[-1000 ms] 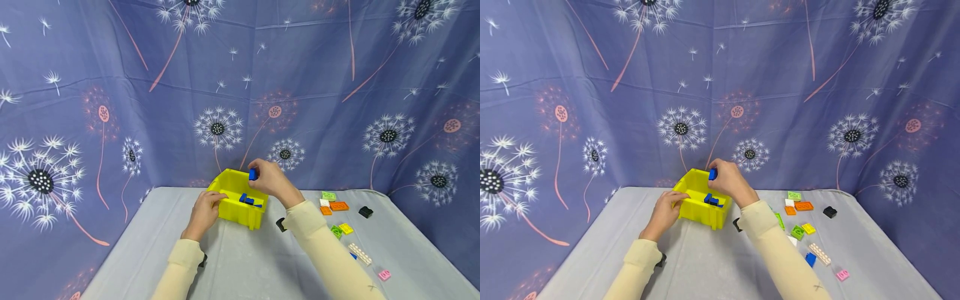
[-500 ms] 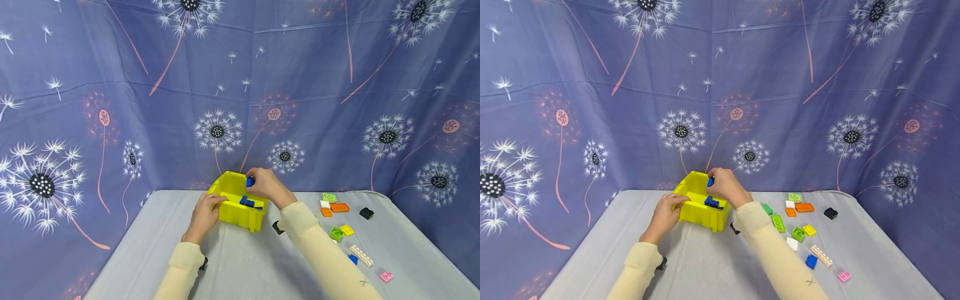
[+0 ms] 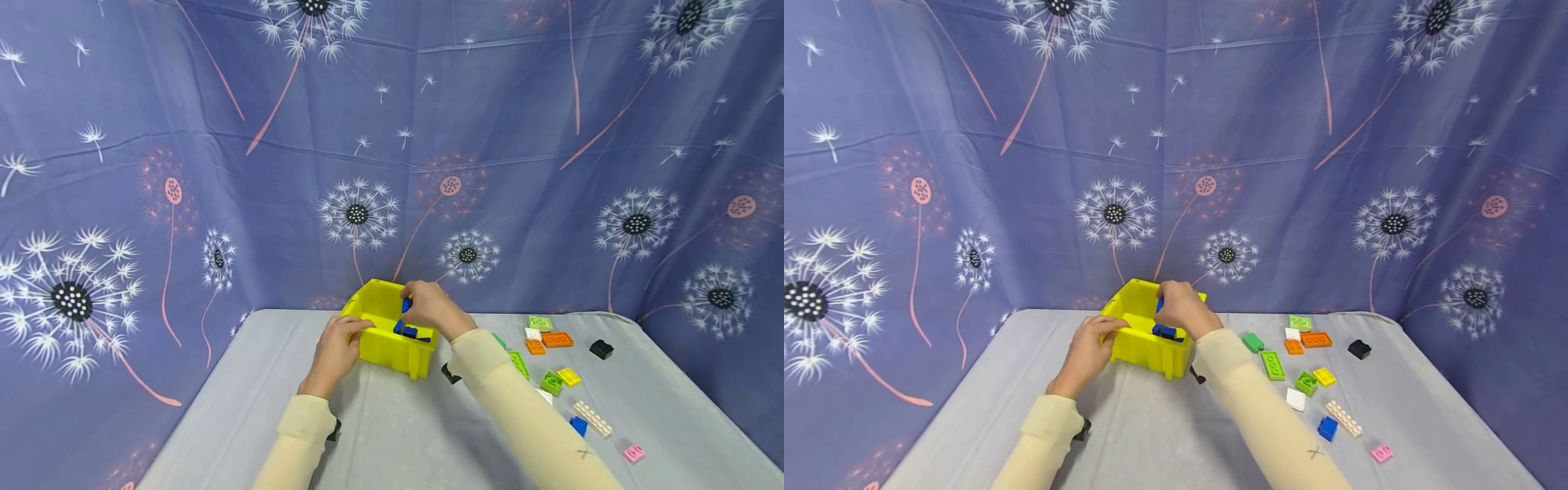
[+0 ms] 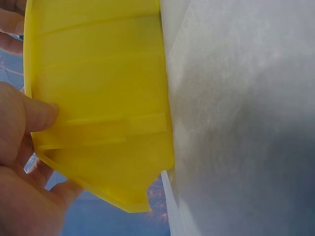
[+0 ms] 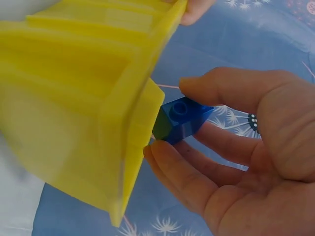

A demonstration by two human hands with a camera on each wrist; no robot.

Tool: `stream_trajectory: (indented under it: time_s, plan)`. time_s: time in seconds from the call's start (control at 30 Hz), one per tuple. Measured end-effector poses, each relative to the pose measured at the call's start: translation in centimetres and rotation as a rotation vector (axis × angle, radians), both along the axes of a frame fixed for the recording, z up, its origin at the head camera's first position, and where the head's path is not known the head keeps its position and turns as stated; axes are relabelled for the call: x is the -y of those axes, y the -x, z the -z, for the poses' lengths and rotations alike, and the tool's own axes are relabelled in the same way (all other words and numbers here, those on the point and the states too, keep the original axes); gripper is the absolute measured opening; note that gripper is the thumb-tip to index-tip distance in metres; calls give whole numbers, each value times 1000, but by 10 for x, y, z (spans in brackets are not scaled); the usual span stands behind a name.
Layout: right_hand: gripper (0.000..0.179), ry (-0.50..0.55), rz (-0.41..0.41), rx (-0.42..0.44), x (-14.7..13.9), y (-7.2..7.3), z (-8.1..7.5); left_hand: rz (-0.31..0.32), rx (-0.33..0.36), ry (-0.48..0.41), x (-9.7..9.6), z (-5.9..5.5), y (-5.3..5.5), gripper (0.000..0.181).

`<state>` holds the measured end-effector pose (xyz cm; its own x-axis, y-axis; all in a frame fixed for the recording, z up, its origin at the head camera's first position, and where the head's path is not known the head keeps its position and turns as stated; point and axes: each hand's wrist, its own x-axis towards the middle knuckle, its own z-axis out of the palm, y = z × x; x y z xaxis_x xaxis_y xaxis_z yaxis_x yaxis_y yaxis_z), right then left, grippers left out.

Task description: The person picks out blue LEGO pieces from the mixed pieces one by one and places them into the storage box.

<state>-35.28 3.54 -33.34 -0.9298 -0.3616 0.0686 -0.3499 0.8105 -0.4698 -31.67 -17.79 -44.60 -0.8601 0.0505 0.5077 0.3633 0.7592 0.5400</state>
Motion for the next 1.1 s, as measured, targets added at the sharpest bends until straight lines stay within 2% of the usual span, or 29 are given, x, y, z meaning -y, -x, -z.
stream_trajectory:
  time_s: [0.33,0.77,1.1]
  plan:
    - [50,-55,-17,19,5,8,8,0,-3,1,0,-3,-2,34]
    - [49,-68,-5,31,4,9,15,-3,3,-7,-1,1,-2,36]
    - [47,-83,0,27,4,8,15,-2,2,-14,-1,0,-3,36]
